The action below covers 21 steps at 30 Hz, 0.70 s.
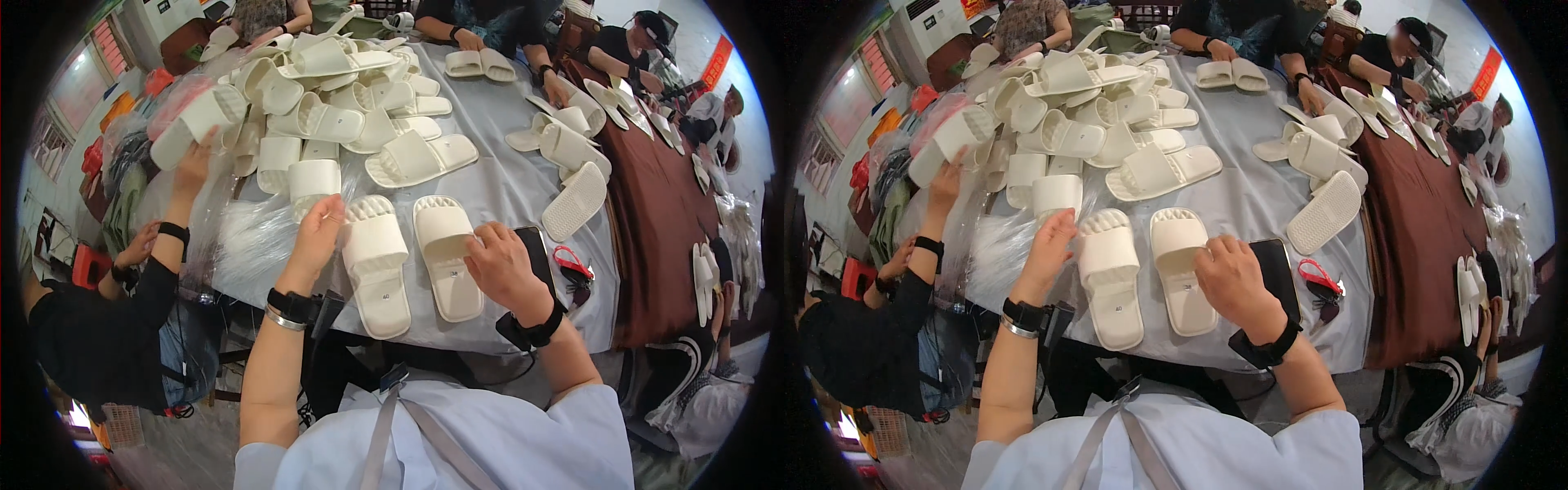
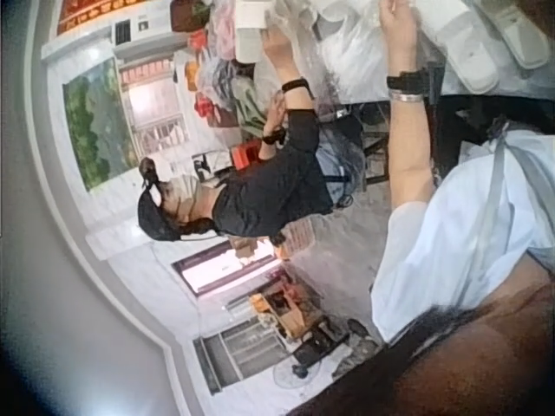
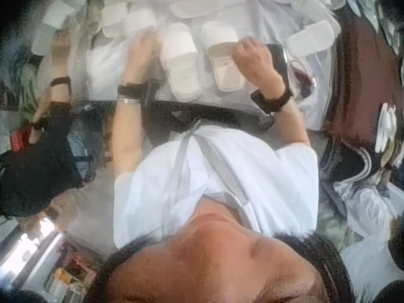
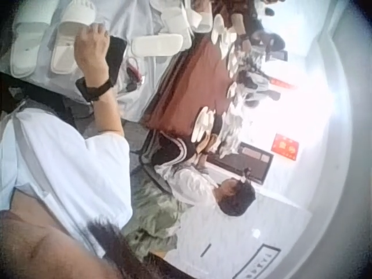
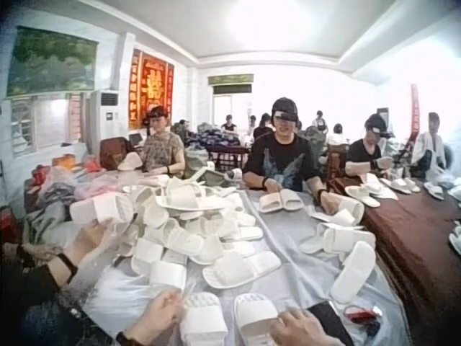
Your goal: Manually assemble and inspect white slippers at a production table.
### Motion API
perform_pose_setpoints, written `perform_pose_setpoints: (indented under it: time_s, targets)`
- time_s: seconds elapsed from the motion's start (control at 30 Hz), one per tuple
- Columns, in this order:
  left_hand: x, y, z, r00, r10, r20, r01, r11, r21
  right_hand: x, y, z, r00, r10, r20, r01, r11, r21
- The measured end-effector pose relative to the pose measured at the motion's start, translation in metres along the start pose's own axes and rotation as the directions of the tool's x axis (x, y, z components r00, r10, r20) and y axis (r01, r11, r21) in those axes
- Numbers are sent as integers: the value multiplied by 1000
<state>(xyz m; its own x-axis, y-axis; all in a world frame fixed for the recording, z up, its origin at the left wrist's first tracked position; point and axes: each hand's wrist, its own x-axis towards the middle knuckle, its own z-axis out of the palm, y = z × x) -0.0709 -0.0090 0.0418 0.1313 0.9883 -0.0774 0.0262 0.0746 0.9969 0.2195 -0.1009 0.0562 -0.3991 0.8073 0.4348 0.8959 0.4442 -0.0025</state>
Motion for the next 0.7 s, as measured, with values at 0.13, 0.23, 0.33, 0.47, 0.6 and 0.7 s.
perform_pose_setpoints:
  time_s: [0.13,0.23,0.33,0.47,0.6,0.7]
  targets:
    - [-12,-25,-13,974,223,34,-221,918,329,4,4,4,996,91,9,-91,996,-10]
    - [-35,-30,-10,973,206,107,-232,843,486,6,9,10,987,151,62,-150,988,-21]
    - [-52,-29,2,966,213,148,-259,789,558,8,12,24,971,200,134,-200,980,-9]
    - [-54,-37,13,956,247,160,-294,766,571,7,8,33,974,183,133,-190,981,39]
    - [-46,-36,17,965,250,83,-250,768,590,3,8,22,940,317,126,-325,945,46]
    - [-39,-51,6,929,369,38,-314,727,610,-3,19,2,908,418,4,-418,908,28]
